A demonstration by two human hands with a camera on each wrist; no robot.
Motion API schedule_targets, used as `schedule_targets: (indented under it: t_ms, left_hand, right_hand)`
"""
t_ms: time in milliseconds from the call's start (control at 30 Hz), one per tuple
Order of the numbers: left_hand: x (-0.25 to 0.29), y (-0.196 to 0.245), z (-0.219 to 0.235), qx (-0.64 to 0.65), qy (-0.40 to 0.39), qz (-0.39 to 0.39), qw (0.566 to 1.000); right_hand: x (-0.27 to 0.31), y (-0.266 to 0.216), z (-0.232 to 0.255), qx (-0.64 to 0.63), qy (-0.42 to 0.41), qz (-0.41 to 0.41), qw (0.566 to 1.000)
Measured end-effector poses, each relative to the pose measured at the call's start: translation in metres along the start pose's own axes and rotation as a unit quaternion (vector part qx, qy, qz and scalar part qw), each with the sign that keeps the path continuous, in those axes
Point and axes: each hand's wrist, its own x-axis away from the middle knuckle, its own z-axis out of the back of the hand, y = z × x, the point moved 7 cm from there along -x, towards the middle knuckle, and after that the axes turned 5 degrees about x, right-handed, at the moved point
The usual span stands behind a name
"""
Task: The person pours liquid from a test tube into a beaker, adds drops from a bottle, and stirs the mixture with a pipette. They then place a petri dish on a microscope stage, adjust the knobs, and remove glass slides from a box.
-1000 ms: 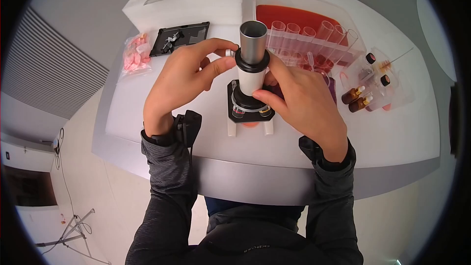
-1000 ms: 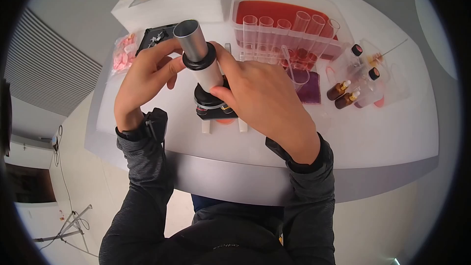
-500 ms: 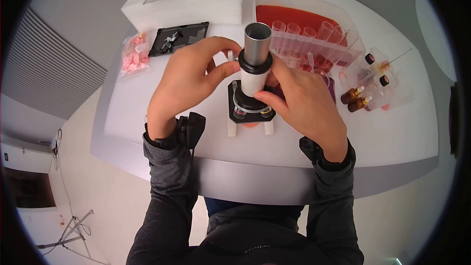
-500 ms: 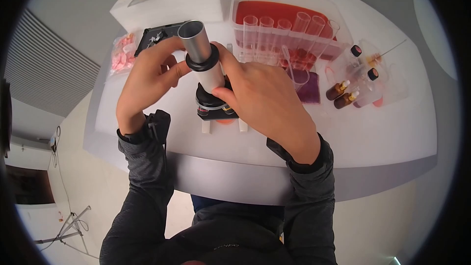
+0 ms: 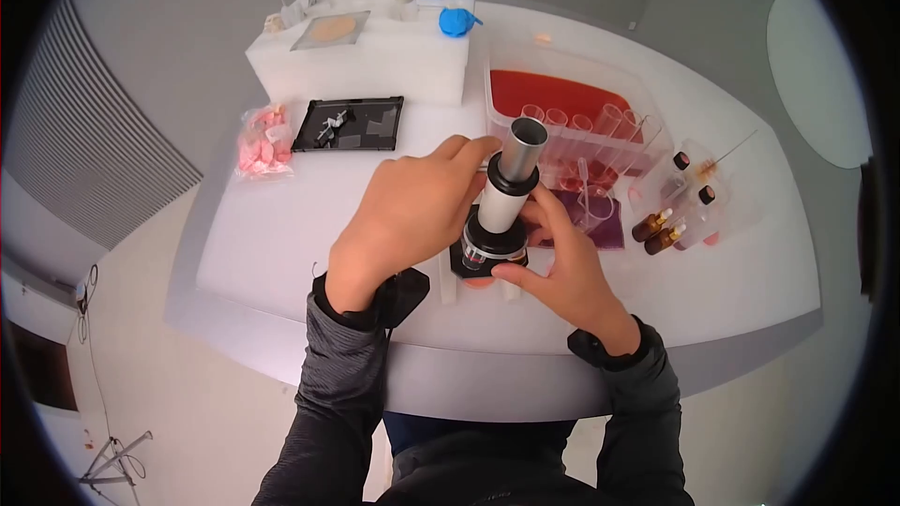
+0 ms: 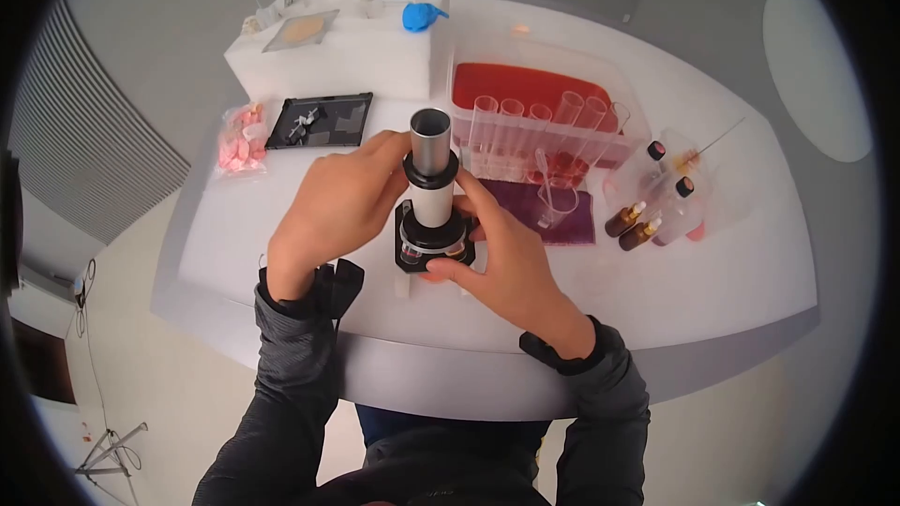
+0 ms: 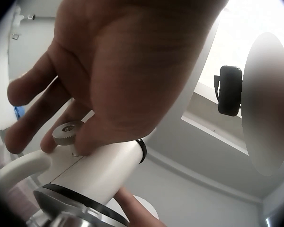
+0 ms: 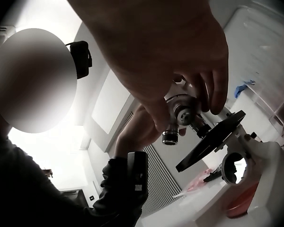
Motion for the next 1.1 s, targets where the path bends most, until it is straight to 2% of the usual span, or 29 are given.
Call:
schedule_targets:
  t_ms: [167,267,400,600,700,800,900,1000,1100]
  left_hand:
    - [-0.001,0.004,-0.001,-0.012,-0.007,0.011,1.000]
    - [0.000,0.006,0.000,-0.016,0.003,0.000,1.000]
    - [0.000,0.006,0.000,-0.010,0.000,-0.004,1.000]
    - [-0.001,0.007,-0.001,-0.012,-0.013,0.006,1.000]
    - [0.000,0.005,-0.002,-0.012,-0.019,0.006,1.000]
    - [-0.001,0.005,-0.001,0.012,-0.021,0.015,1.000]
    - [-0.001,0.007,-0.001,0.021,-0.023,0.022,0.999]
    - [-0.002,0.007,-0.001,0.019,-0.029,0.021,0.999]
    - [0.000,0.006,-0.001,0.002,-0.019,0.003,1.000]
  right_hand:
    - [0.010,0.002,0.001,0.000,0.080,-0.024,0.997]
    - [0.014,0.014,-0.005,-0.010,0.059,-0.101,0.993]
    - [0.009,0.012,-0.008,-0.031,0.033,-0.074,0.996]
    - [0.009,0.012,-0.007,-0.052,0.019,-0.074,0.996]
    - [0.005,0.023,-0.015,-0.130,-0.013,-0.119,0.984]
    - [0.004,0.018,-0.012,-0.110,0.022,-0.072,0.991]
    - [-0.001,0.013,0.001,0.076,0.071,-0.024,0.994]
    - [0.003,0.009,0.011,0.128,0.135,0.023,0.982]
    - [0.017,0.013,0.017,0.123,0.156,0.027,0.980]
